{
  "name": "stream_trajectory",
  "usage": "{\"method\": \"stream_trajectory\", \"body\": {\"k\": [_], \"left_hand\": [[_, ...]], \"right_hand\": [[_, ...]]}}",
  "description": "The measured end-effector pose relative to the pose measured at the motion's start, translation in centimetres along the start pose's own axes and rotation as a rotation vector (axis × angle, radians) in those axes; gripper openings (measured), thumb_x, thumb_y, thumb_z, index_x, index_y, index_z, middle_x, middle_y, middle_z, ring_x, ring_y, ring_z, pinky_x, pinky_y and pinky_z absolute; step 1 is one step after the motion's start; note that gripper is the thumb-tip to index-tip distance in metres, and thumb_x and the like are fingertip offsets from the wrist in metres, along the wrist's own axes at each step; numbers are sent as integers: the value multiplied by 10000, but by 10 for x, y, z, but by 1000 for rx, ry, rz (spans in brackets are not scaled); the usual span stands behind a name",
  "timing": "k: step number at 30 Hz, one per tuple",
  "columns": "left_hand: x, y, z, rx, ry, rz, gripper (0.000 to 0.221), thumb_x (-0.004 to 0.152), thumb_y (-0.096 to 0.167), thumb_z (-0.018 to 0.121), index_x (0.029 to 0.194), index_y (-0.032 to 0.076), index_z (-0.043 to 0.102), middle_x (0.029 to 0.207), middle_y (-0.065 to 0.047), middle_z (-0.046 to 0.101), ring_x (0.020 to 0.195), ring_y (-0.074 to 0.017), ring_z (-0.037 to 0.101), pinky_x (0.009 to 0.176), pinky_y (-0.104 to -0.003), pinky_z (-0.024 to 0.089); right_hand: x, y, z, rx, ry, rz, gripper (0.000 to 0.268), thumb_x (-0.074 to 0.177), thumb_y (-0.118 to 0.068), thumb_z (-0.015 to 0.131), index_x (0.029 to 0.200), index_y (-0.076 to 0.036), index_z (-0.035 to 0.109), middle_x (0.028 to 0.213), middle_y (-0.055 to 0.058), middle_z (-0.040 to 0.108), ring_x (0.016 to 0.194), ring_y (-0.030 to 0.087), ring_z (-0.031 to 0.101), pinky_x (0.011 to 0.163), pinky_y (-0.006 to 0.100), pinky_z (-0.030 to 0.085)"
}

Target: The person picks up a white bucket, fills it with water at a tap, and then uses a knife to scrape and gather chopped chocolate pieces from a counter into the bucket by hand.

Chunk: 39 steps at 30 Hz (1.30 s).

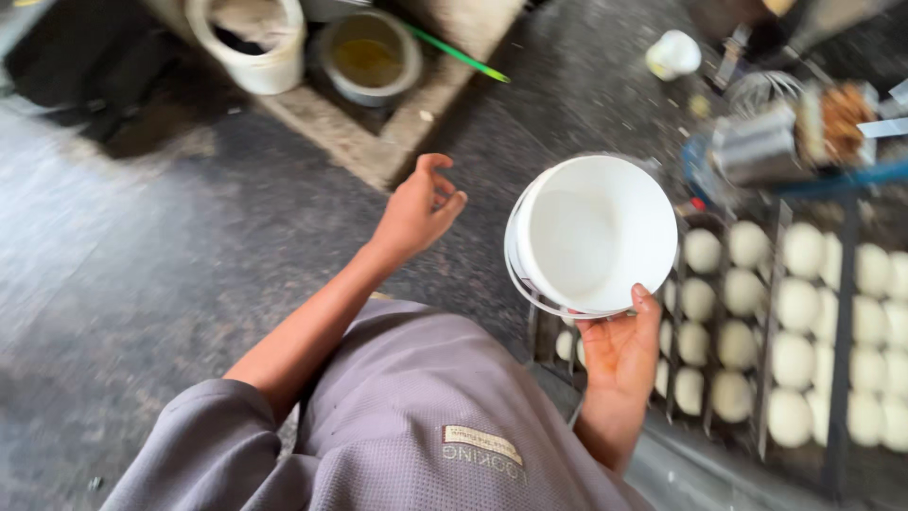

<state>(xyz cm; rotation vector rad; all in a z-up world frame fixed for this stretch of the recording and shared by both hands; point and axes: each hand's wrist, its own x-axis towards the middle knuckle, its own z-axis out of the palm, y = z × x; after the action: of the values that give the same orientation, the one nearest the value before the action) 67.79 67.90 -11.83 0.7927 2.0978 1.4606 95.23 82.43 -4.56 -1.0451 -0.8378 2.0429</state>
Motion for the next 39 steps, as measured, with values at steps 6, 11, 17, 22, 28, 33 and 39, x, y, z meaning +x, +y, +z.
{"method": "stream_trajectory", "body": {"k": [6,11,17,22,28,33,39], "left_hand": [[24,-39,-136,-25,128,-180,521,927,251,701,1343,63,449,984,-110,750,857,-226,751,795,-389,579],[45,-62,-219,-10,277,-365,517,937,253,655,1377,80,446,990,-118,777,836,-246,772,815,-386,576],[56,-49,-297,114,616,-337,530,964,273,687,1385,47,456,1027,-145,764,952,-273,757,851,-390,582],[66,-58,-364,96,881,-585,501,958,280,682,1383,80,508,1094,-154,750,988,-249,746,809,-379,599],[103,-117,-468,46,961,-668,479,946,299,695,1356,99,548,1035,-153,776,942,-229,761,832,-365,596],[170,-156,-605,48,920,-582,482,944,284,690,1358,92,537,1041,-132,765,938,-214,755,796,-352,602],[270,-151,-758,-39,821,-424,427,986,246,674,1359,75,556,1049,-123,761,924,-157,715,784,-308,578]], "right_hand": [[88,31,115,-106,-142,68,557,918,-313,713,1393,-92,524,1379,112,588,1203,319,636,831,514,623],[184,53,225,-182,-325,106,573,957,-317,712,1429,-65,507,1412,151,544,1215,326,629,871,511,630],[268,100,406,-237,-502,162,596,926,-316,722,1418,-88,476,1393,175,514,1163,353,638,846,512,631],[282,122,567,-224,-797,102,651,951,-323,732,1460,-27,456,1401,178,524,1173,359,665,847,496,656],[294,183,712,-163,-941,-77,828,947,-370,775,1578,-23,367,1452,209,528,1188,338,669,819,449,644],[333,248,798,-234,-579,13,831,905,-319,771,1520,-121,249,1495,221,428,1276,395,615,868,602,637],[385,272,858,-265,-474,-164,844,1015,-207,804,1544,-152,149,1541,270,405,1391,427,517,1004,674,545]]}}
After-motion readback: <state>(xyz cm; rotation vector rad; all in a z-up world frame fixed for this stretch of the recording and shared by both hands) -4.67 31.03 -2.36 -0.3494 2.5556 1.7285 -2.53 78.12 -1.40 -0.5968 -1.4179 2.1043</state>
